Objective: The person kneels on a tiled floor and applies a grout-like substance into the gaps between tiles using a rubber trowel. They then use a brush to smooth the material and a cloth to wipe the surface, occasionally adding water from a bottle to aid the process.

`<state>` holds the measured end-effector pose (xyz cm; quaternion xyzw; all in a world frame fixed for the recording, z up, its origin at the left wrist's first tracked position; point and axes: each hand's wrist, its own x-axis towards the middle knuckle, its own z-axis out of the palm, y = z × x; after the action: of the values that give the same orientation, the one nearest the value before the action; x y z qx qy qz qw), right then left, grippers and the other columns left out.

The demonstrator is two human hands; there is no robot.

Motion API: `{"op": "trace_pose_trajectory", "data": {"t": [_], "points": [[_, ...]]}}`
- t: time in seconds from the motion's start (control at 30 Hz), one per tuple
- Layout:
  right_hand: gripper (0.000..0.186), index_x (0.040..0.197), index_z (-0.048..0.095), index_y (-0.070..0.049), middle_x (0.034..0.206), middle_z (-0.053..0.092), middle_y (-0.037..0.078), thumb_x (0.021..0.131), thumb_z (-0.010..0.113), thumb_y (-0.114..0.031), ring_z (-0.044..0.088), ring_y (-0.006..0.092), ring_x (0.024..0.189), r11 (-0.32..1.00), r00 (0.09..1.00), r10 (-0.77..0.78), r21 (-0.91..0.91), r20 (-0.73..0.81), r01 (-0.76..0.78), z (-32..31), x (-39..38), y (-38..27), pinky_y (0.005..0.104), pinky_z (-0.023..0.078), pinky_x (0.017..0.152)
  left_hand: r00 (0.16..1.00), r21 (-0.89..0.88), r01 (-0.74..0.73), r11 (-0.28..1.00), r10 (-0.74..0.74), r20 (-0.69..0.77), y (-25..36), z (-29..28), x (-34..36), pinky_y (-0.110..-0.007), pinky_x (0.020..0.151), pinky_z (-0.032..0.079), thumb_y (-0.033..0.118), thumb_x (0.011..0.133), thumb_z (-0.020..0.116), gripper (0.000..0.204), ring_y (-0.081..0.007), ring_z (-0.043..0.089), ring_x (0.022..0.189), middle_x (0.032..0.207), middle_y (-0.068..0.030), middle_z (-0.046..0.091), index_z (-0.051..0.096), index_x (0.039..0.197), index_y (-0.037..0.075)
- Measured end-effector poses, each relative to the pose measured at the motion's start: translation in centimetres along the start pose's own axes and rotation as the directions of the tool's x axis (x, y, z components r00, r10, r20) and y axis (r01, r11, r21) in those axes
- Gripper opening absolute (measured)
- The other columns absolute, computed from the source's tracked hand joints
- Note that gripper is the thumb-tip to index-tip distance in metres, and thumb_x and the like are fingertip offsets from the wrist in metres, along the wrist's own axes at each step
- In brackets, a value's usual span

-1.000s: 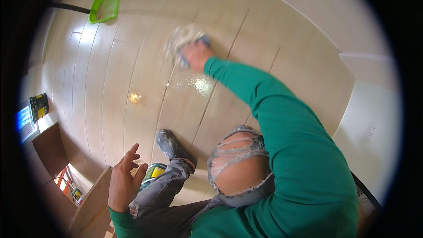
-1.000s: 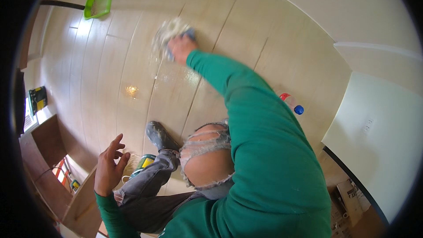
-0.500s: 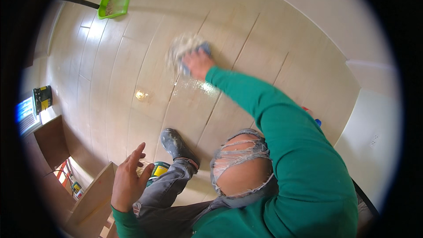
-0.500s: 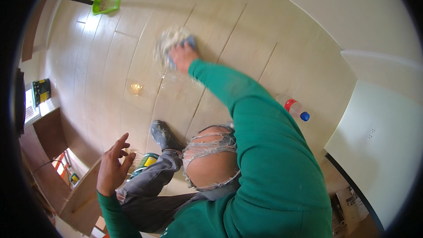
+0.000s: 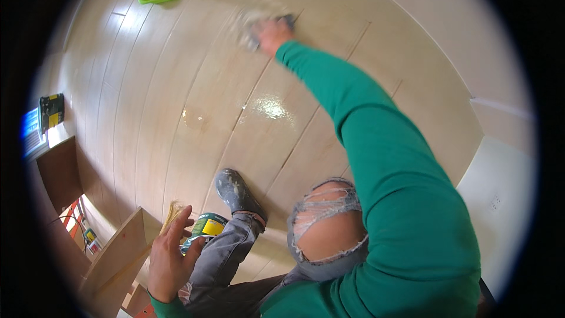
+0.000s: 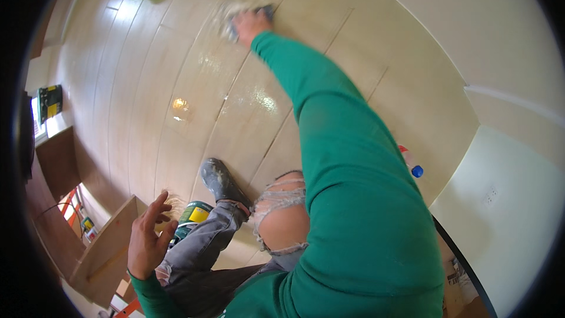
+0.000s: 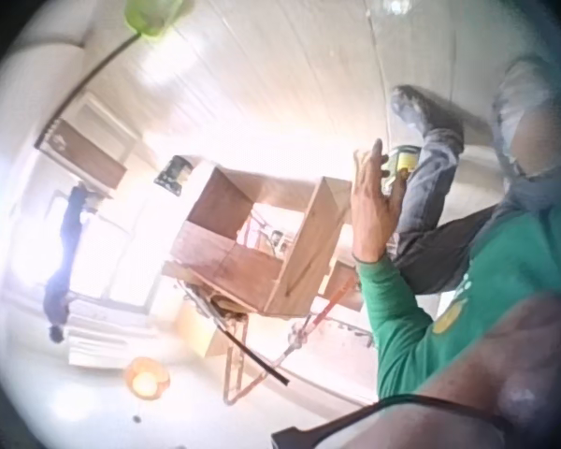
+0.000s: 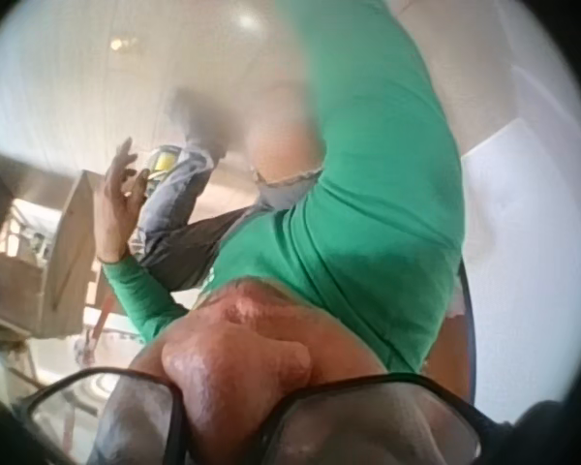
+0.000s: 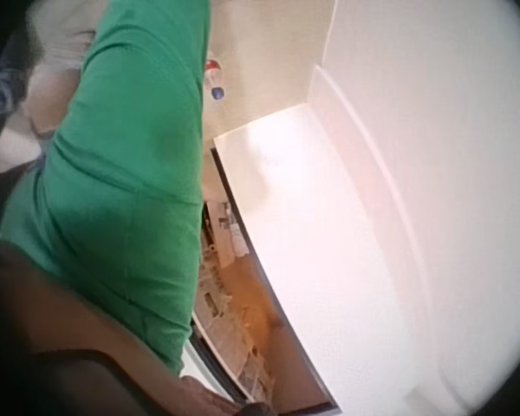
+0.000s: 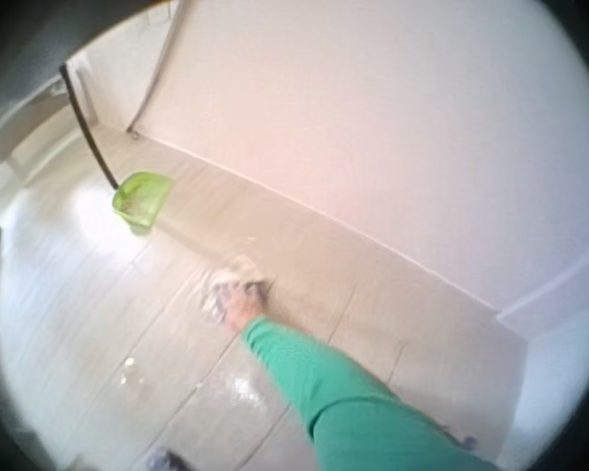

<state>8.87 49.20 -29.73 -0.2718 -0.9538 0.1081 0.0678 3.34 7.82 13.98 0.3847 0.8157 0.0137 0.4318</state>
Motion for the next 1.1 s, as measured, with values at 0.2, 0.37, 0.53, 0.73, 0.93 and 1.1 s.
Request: {"op": "trace_pose_trajectory", "data": {"t": [0.2,0.37,0.53,0.73,0.93,1.1], "points": [[0.053,0.147,0.058,-0.013,0.139,0.063,0.015,0.095,0.061,-0.019,0.058,0.0348,0.132,0.987,0.996,0.018,-0.159,0.09,-0.004,-2.2,-3.8,-4.0,0.059,0.049,0.105,1.0,-0.009,0.003,1.0,-0.002,0.023,-1.8,-0.1,-0.8,-0.044,0.087,0.059,0.016,0.092,0.081,0.069,-0.0346,0.074,0.098,0.125,-0.0199,0.074,0.053,0.154,0.005],[0.051,0.147,0.063,-0.013,0.154,0.059,0.014,0.096,0.056,-0.012,0.055,0.0312,0.141,0.953,0.951,-0.3,0.072,0.068,0.296,-0.7,-9.8,-5.8,0.061,0.044,0.112,1.0,-0.048,-0.015,0.999,0.014,-0.01,-2.1,-1.5,-1.0,-0.043,0.09,0.058,0.015,0.091,0.08,0.071,-0.0334,0.074,0.099,0.129,-0.0211,0.072,0.052,0.156,0.004],[0.044,0.144,0.061,-0.014,0.132,0.068,0.016,0.101,0.054,-0.018,0.066,0.0387,0.121,0.978,0.985,0.169,-0.128,0.035,-0.164,-1.1,1.6,9.9,0.0592,0.054,0.097,0.996,-0.01,0.07,0.998,-0.07,-0.063,-2.9,-1.9,-1.1,-0.043,0.091,0.058,0.015,0.092,0.079,0.07,-0.0315,0.074,0.099,0.129,-0.0221,0.072,0.053,0.156,0.004],[0.052,0.149,0.057,-0.01,0.151,0.058,0.016,0.097,0.055,-0.018,0.058,0.0362,0.133,0.991,0.994,-0.095,-0.086,0.056,0.099,1.0,-8.7,-6.4,0.0601,0.043,0.109,0.998,-0.013,-0.018,1.0,0.017,-0.058,-1.4,-2.9,-0.8,-0.044,0.092,0.058,0.019,0.093,0.079,0.069,-0.0344,0.073,0.103,0.134,-0.0218,0.071,0.053,0.155,0.005],[0.055,0.156,0.055,-0.017,0.161,0.053,0.012,0.1,0.053,-0.018,0.05,0.0348,0.146,0.962,0.946,-0.271,0.03,0.178,0.27,-0.5,-8.8,-4.7,0.0651,0.034,0.122,0.999,0.005,-0.03,1.0,0.03,-0.014,0.2,-3.0,0.0,-0.045,0.093,0.058,0.02,0.093,0.08,0.068,-0.0363,0.073,0.105,0.133,-0.0209,0.071,0.053,0.154,0.004],[0.058,0.158,0.052,-0.015,0.162,0.049,0.014,0.099,0.056,-0.018,0.051,0.0372,0.141,0.989,0.983,0.075,-0.136,0.167,-0.052,-3.6,-0.7,3.9,0.0616,0.042,0.112,1.0,0.006,0.012,1.0,-0.012,-0.006,-1.3,-2.0,-0.4,-0.045,0.091,0.058,0.019,0.092,0.08,0.068,-0.0365,0.073,0.102,0.13,-0.0202,0.072,0.054,0.154,0.005]]}}
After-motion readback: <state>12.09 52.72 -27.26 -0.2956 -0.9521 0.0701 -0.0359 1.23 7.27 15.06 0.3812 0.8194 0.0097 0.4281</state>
